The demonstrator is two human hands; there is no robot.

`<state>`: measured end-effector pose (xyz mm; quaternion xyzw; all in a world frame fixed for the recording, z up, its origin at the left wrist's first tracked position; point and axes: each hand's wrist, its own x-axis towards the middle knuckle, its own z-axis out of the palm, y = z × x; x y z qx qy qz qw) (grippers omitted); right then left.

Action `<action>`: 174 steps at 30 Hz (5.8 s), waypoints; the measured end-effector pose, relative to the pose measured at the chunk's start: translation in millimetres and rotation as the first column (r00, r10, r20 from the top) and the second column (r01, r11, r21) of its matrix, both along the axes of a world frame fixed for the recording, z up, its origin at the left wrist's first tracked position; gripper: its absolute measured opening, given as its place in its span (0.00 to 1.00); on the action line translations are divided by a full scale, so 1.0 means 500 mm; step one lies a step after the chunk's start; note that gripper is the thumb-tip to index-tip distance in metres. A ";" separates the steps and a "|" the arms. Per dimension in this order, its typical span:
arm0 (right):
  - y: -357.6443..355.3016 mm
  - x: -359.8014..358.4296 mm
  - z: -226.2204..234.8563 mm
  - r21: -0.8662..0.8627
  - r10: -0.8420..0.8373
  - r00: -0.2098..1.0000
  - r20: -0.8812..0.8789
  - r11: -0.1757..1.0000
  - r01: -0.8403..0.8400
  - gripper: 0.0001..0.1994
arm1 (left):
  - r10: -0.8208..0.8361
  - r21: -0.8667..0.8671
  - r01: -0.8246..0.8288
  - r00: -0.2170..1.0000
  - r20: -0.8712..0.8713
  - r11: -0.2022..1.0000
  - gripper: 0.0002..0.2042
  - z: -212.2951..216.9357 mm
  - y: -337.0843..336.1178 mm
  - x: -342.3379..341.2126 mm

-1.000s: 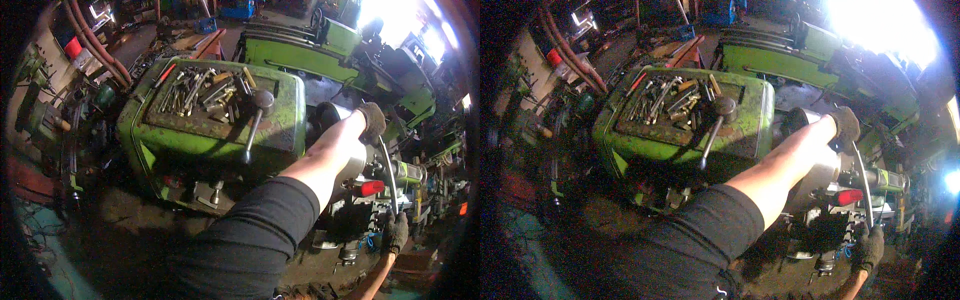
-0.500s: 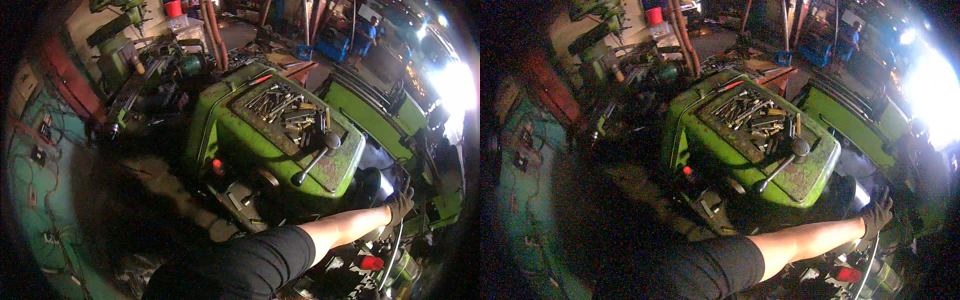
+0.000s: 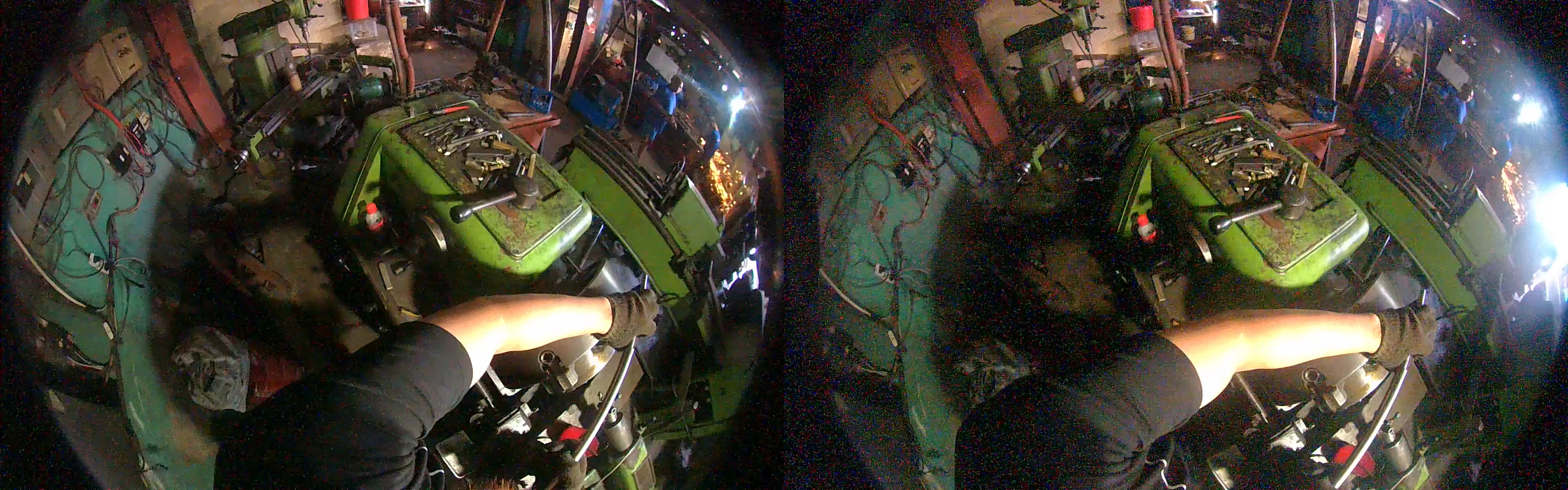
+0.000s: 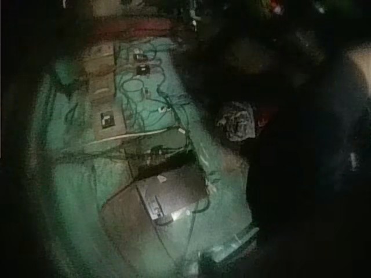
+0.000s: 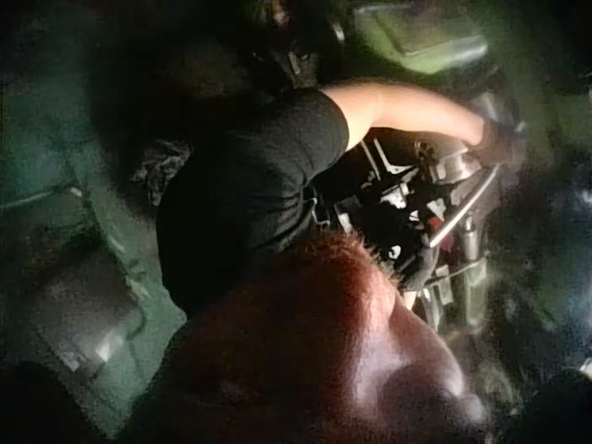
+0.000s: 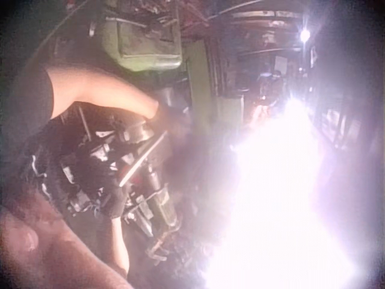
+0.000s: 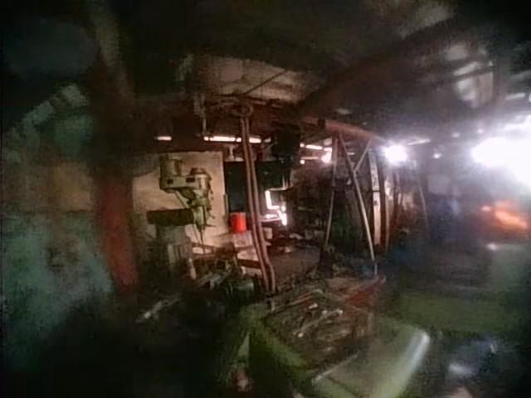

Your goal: The person operates a metal lathe, using a wrench to tighten or adjust a component on the chuck while the machine runs. They repeatedly reposition the wrench and apply force to secure the part.

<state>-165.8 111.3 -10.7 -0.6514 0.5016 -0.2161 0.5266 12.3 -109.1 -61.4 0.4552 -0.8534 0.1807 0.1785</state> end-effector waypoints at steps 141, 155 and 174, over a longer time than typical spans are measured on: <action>-0.708 -0.292 0.064 -0.666 -0.241 0.685 -0.687 0.587 -0.461 0.21 | 0.363 0.248 -0.329 0.925 -0.108 0.911 0.14 0.132 0.156 0.001; -0.507 -0.451 0.034 -0.632 -0.515 0.470 -0.717 0.765 -0.126 0.19 | 0.142 0.283 -0.140 0.990 0.012 0.949 0.17 0.106 0.070 0.043; -0.075 -0.236 0.070 -0.550 -0.572 0.273 -0.773 0.820 0.159 0.38 | -0.112 0.284 0.120 0.993 -0.043 0.951 0.16 0.117 0.026 0.134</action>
